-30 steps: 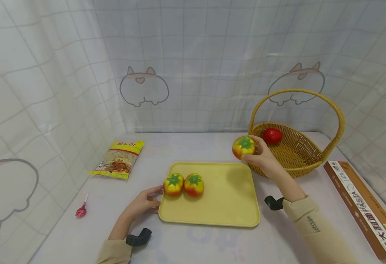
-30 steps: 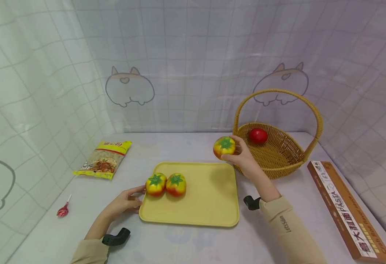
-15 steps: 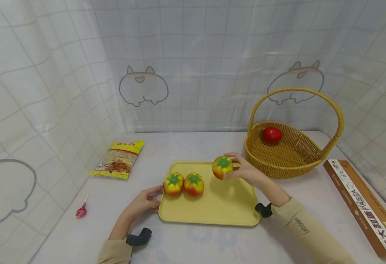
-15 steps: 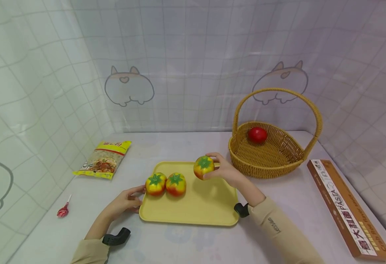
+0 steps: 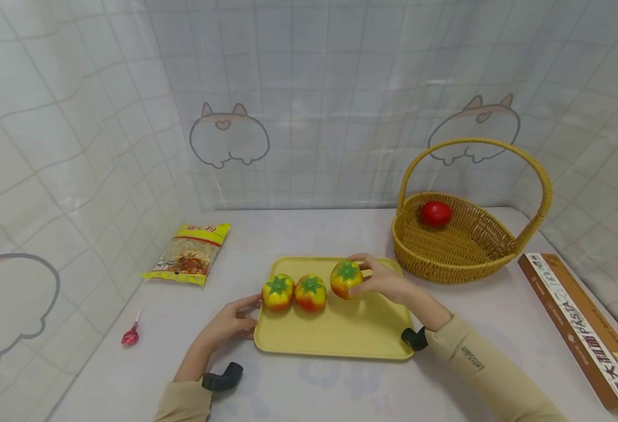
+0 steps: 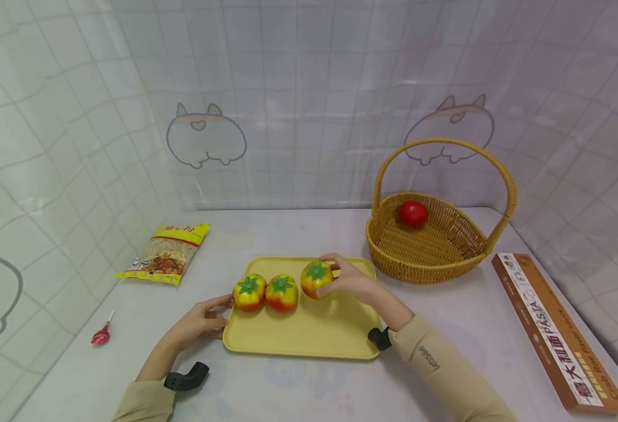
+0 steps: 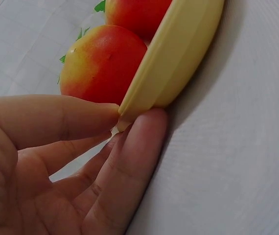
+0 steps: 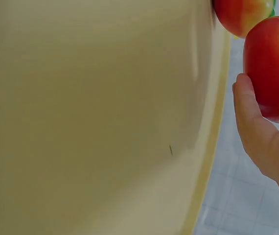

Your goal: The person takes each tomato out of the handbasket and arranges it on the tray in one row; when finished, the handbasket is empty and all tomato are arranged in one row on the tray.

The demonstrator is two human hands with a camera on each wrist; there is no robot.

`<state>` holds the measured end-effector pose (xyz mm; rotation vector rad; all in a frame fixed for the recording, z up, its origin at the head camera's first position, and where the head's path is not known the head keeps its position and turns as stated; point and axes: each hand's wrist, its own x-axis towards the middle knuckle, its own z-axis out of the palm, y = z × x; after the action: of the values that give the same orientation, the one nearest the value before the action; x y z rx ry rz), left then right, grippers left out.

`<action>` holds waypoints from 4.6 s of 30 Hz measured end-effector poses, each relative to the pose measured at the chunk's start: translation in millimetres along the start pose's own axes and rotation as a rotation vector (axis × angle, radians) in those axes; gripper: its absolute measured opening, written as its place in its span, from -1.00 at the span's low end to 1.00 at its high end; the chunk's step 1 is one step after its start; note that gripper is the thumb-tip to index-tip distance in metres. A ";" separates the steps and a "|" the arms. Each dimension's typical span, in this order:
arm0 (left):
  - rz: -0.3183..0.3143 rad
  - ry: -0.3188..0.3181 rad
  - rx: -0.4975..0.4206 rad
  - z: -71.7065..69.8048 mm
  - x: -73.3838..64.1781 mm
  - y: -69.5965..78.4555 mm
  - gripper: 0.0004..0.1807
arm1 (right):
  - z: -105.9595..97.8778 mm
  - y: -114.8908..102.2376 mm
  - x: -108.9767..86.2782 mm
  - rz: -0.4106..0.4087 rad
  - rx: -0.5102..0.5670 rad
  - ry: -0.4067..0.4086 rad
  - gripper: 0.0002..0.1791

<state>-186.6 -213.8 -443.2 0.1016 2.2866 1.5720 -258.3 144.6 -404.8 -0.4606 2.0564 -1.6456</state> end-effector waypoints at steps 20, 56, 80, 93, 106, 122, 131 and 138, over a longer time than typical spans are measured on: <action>0.002 -0.005 -0.011 -0.8 1.3 -1.1 -0.27 | 7.6 7.5 8.6 0.108 -0.047 -0.044 -0.19; 0.004 0.003 0.002 -0.5 0.6 -0.3 -0.27 | -39.3 -21.2 -10.7 -0.012 0.001 0.025 -0.08; -0.009 0.012 0.005 -1.8 3.8 -3.3 -0.27 | -73.2 -30.8 -29.0 -0.064 0.096 0.163 -0.13; 0.000 -0.003 -0.004 -1.2 3.9 -4.5 -0.26 | -92.9 -25.0 -33.9 -0.116 0.255 0.203 -0.20; 0.003 -0.012 -0.007 -1.2 8.2 0.3 -0.25 | -127.0 -42.1 -36.8 -0.144 0.442 0.288 -0.34; -0.007 -0.012 -0.002 -3.5 3.5 -0.7 -0.26 | -148.1 -50.2 -25.3 -0.168 0.479 0.418 -0.20; -0.009 -0.011 -0.007 -3.9 0.3 1.7 -0.26 | -163.5 -57.6 -17.6 -0.211 0.530 0.481 -0.28; -0.008 -0.009 -0.011 -4.8 -1.6 4.1 -0.26 | -174.7 -61.3 -9.3 -0.314 0.595 0.510 -0.32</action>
<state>-187.3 -217.0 -437.5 0.0965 2.2689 1.5765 -347.8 278.5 -313.2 -0.1644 1.7188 -2.6638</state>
